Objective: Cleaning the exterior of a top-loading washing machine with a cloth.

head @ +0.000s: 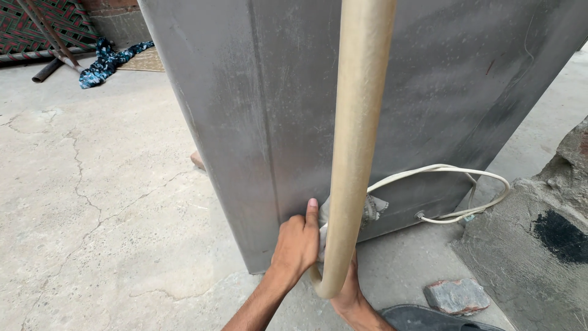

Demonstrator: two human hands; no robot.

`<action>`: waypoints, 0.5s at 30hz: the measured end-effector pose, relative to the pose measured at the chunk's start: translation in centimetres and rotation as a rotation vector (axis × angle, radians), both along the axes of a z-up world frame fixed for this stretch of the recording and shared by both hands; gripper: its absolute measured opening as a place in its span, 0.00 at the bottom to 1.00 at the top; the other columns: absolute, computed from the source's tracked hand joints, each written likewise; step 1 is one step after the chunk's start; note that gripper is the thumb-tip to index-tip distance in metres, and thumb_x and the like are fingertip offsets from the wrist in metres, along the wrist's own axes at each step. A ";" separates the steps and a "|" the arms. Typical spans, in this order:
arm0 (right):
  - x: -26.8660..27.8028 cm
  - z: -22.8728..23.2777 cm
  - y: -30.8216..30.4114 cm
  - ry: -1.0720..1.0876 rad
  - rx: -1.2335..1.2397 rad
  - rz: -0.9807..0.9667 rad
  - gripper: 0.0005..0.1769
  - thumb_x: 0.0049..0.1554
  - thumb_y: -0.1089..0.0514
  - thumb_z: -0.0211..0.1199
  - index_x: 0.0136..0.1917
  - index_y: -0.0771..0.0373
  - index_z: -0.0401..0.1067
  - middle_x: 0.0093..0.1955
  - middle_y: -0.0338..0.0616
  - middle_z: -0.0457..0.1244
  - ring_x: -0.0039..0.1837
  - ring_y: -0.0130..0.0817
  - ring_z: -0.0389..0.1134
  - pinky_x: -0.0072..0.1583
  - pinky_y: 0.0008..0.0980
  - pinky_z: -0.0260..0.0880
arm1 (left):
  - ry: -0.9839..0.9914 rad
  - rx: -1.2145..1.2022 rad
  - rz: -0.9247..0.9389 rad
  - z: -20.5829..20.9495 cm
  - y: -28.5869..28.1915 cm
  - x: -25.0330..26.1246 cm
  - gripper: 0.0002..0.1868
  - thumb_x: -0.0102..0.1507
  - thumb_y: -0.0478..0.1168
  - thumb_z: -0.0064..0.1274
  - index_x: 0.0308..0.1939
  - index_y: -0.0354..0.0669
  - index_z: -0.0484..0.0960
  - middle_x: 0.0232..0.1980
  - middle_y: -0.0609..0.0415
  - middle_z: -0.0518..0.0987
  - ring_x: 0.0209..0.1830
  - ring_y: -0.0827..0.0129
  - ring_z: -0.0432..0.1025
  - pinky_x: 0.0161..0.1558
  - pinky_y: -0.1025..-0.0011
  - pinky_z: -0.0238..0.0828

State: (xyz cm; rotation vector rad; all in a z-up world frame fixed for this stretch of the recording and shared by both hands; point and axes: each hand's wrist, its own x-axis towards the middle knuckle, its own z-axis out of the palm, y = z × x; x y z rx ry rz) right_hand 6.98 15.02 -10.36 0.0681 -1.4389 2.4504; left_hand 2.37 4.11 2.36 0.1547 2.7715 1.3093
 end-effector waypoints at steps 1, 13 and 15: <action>0.3 0.7 0.1 0.001 0.001 0.000 0.25 0.64 0.47 0.56 0.67 0.63 0.63 0.60 0.41 0.59 0.63 0.31 0.60 0.65 0.38 0.61 | 0.001 0.001 0.000 -0.6 0.1 -0.3 0.43 0.72 0.64 0.31 0.32 0.28 0.86 0.33 0.29 0.81 0.39 0.39 0.78 0.47 0.53 0.73; 2.3 5.0 1.4 -0.018 0.513 0.046 0.22 0.57 0.47 0.69 0.55 0.67 0.72 0.44 0.42 0.66 0.46 0.31 0.67 0.46 0.35 0.70 | -0.777 0.867 -0.240 -1.0 0.5 0.0 0.47 0.66 0.75 0.15 0.50 0.38 0.77 0.36 0.51 0.82 0.26 0.75 0.70 0.24 0.78 0.69; 2.0 6.4 1.7 0.038 0.658 -0.024 0.24 0.50 0.49 0.76 0.52 0.66 0.73 0.43 0.41 0.70 0.46 0.31 0.72 0.45 0.34 0.74 | -0.820 0.856 -0.332 1.4 0.6 1.0 0.48 0.65 0.78 0.13 0.42 0.41 0.76 0.30 0.53 0.80 0.09 0.84 0.62 0.08 0.88 0.57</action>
